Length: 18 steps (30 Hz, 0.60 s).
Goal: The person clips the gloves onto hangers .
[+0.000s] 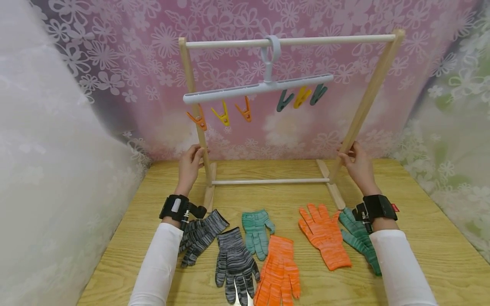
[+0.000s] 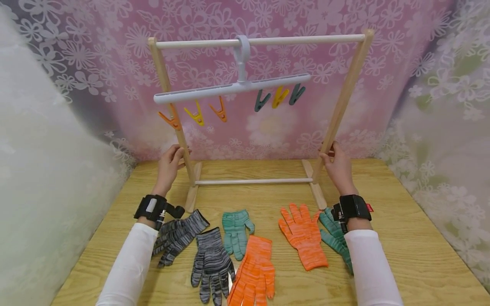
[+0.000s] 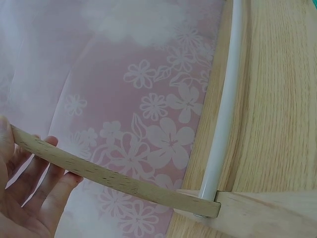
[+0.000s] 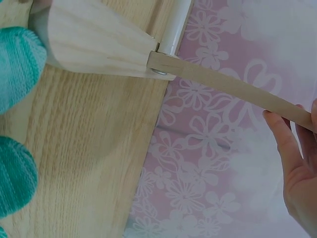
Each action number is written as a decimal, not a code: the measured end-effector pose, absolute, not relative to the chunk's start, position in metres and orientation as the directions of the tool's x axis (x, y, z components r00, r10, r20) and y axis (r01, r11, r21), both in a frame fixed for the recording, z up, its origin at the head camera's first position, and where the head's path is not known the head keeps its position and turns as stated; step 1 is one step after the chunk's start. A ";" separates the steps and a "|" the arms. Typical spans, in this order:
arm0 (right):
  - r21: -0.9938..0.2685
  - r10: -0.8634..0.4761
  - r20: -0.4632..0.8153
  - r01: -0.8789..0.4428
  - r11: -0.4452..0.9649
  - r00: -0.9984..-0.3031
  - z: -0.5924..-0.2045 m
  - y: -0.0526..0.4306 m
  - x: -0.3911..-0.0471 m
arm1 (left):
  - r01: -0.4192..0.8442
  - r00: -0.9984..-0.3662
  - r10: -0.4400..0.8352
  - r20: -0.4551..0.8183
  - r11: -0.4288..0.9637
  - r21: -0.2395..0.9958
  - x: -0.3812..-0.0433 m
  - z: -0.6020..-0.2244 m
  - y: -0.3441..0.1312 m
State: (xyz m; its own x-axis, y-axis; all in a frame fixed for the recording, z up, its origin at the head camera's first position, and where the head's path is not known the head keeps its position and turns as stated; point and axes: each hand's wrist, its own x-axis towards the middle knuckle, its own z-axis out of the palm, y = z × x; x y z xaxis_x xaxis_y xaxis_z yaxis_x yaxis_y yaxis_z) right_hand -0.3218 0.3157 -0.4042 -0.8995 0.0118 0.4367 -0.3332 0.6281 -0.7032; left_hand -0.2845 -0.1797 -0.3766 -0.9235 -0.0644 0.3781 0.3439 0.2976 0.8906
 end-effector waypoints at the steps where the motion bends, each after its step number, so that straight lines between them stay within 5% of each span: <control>1: -0.700 0.011 0.438 -0.333 0.631 -0.899 -0.405 0.316 -0.322 | 0.342 -0.925 -0.061 0.374 0.295 0.892 -0.284 -0.377 -0.180; 13: -0.692 0.020 0.419 -0.305 0.654 -0.908 -0.395 0.310 -0.320 | 0.322 -0.934 -0.064 0.352 0.280 0.905 -0.296 -0.387 -0.186; 18: -0.687 0.151 0.478 -0.262 0.678 -0.865 -0.384 0.303 -0.310 | 0.318 -0.935 -0.075 0.347 0.256 0.913 -0.314 -0.406 -0.191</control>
State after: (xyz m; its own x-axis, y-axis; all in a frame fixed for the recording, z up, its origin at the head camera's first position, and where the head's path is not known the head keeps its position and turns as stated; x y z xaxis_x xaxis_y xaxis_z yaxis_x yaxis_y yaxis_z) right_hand -0.3100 0.3034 -0.3840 -0.8653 0.1505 0.4782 -0.2619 0.6776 -0.6872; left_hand -0.3137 -0.1910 -0.4064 -0.9350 -0.0747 0.3468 0.3181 0.2561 0.9128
